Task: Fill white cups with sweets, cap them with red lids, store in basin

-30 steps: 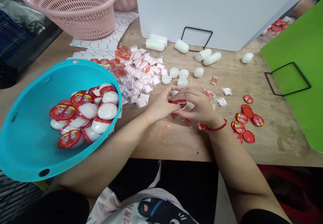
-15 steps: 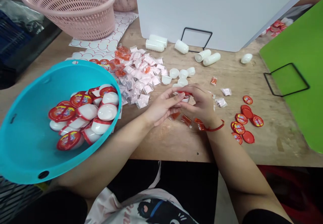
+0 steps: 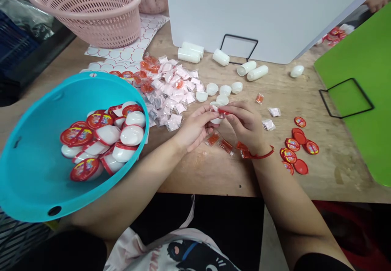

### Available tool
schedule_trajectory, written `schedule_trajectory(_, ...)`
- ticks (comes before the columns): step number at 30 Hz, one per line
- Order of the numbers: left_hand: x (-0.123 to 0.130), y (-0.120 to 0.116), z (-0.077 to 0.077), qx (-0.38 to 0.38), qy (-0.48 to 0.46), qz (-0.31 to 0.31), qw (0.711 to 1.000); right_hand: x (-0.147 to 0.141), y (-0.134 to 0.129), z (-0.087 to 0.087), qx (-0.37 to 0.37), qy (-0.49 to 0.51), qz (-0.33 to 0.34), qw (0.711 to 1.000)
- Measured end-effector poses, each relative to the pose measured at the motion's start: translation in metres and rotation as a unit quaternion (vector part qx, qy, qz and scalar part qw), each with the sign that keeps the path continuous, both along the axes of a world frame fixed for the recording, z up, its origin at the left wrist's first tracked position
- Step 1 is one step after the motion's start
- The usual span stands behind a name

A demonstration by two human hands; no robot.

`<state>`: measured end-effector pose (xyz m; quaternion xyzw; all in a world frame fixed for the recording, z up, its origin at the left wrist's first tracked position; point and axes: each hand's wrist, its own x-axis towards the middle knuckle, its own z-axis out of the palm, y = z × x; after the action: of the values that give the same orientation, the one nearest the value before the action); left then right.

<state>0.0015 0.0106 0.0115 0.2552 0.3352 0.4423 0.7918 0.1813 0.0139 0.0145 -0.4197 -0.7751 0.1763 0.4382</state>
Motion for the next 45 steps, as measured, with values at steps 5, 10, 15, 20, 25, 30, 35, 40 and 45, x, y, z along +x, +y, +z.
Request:
schedule_trajectory(5, -0.001, 0.002, 0.001, 0.018, 0.027, 0.016, 0.999, 0.000, -0.001, -0.002, 0.028, 0.031, -0.045, 0.998)
schedule_trajectory(10, 0.002, 0.000, 0.002, -0.012, 0.045, -0.014, 0.999, -0.004, 0.000, -0.002, 0.027, 0.029, -0.052, 0.998)
schedule_trajectory(15, 0.003, 0.002, -0.004, 0.019, 0.089, 0.051, 0.994, -0.006, 0.002, -0.006, 0.033, -0.005, -0.011, 0.999)
schedule_trajectory(20, 0.000, 0.005, -0.010, 0.077, 0.083, 0.055, 0.992, -0.005, 0.003, -0.012, 0.048, -0.013, -0.006, 0.999)
schedule_trajectory(25, 0.000, 0.007, -0.015, 0.107, 0.109, 0.060, 0.986, -0.003, 0.003, -0.011, 0.055, -0.037, 0.019, 0.998)
schedule_trajectory(30, -0.001, 0.007, -0.014, 0.086, 0.140, 0.064, 0.984, -0.004, 0.004, -0.013, 0.077, -0.107, 0.081, 0.988)
schedule_trajectory(35, -0.001, 0.006, -0.015, 0.117, 0.181, 0.076, 0.973, -0.006, 0.007, -0.018, 0.080, -0.120, 0.090, 0.985)
schedule_trajectory(40, -0.001, 0.008, -0.018, 0.186, 0.265, 0.080, 0.943, -0.004, 0.006, -0.016, 0.098, -0.092, 0.057, 0.989)
schedule_trajectory(45, -0.003, 0.008, -0.017, 0.183, 0.188, 0.050, 0.964, 0.000, 0.006, -0.014, 0.085, -0.084, 0.021, 0.993)
